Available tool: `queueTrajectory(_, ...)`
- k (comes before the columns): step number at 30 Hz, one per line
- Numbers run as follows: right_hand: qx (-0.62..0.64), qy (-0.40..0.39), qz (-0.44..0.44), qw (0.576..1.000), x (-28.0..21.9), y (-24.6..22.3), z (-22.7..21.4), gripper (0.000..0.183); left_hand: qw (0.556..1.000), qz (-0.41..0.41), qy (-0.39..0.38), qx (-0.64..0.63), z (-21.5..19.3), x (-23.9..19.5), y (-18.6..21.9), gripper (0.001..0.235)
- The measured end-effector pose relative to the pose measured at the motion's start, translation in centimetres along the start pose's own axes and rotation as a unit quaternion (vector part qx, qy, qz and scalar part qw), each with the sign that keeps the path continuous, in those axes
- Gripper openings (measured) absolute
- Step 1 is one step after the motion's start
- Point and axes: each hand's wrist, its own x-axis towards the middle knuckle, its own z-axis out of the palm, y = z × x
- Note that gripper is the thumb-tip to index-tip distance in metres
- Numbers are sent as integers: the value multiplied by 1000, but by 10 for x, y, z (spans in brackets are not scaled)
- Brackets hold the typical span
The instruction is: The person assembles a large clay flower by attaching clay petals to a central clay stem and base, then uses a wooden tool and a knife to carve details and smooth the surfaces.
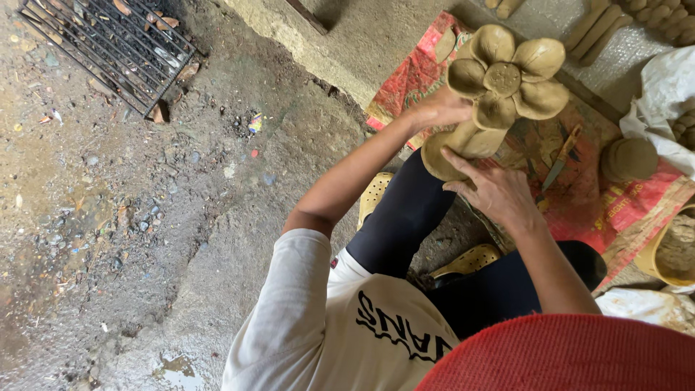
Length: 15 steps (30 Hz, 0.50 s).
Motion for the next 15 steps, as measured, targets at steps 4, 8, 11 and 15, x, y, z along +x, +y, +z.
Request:
queueTrajectory(4,42,-90,25,995,-1,0,-4,63,999,42,-10,-21,8,1,-16,68)
queueTrajectory(8,160,67,-10,985,1,-6,-7,64,995,84,8,-47,20,0,-28,75)
queueTrajectory(11,152,-193,79,966,7,-15,-7,63,994,85,34,-66,26,-3,-20,83)
queueTrajectory(15,207,-159,98,960,13,-21,4,69,998,17,55,-37,25,-8,2,89)
